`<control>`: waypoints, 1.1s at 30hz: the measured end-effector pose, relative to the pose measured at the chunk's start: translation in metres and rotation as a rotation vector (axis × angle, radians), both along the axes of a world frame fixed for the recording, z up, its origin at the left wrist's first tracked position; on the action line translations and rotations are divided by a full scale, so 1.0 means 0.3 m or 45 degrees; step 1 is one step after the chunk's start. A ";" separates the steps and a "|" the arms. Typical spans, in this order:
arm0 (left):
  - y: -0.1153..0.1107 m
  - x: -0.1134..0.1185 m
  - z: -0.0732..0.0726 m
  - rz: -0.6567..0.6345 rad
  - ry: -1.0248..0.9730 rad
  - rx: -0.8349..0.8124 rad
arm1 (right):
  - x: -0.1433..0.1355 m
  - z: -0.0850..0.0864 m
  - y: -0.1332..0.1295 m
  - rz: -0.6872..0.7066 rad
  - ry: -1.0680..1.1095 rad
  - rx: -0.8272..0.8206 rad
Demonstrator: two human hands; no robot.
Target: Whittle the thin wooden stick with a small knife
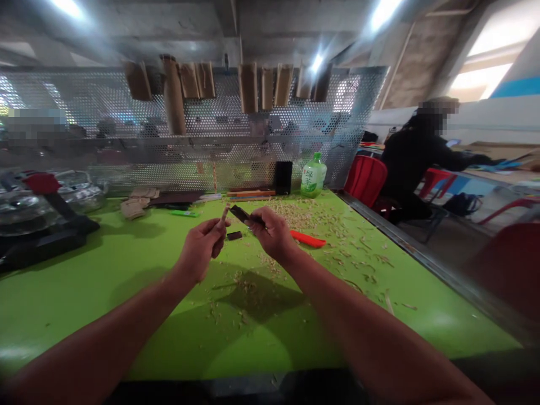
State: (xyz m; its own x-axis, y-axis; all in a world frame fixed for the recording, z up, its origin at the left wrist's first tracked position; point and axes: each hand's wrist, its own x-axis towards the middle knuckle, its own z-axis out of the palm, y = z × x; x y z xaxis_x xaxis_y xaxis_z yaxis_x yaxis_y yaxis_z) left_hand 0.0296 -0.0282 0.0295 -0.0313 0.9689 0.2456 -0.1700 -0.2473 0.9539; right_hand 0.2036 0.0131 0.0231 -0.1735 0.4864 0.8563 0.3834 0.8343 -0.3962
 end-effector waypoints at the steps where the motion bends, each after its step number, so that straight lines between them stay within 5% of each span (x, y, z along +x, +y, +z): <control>1: 0.001 0.006 -0.005 -0.009 0.003 -0.004 | -0.004 -0.001 -0.004 0.018 -0.007 0.004; 10: -0.008 0.036 -0.047 -0.063 0.167 -0.068 | -0.051 0.006 -0.017 0.015 -0.125 0.032; 14: -0.018 0.002 -0.012 -0.093 0.084 -0.132 | -0.003 -0.018 0.001 -0.028 -0.287 0.050; 17: -0.014 -0.041 0.033 0.030 -0.063 0.063 | 0.034 -0.043 0.030 -0.042 -0.480 0.020; 21: -0.004 -0.055 0.055 0.063 -0.044 0.144 | 0.028 -0.048 0.039 -0.091 -0.229 -0.027; 33: -0.015 0.026 -0.017 0.039 0.368 0.151 | -0.037 -0.003 -0.028 -0.042 -0.235 0.163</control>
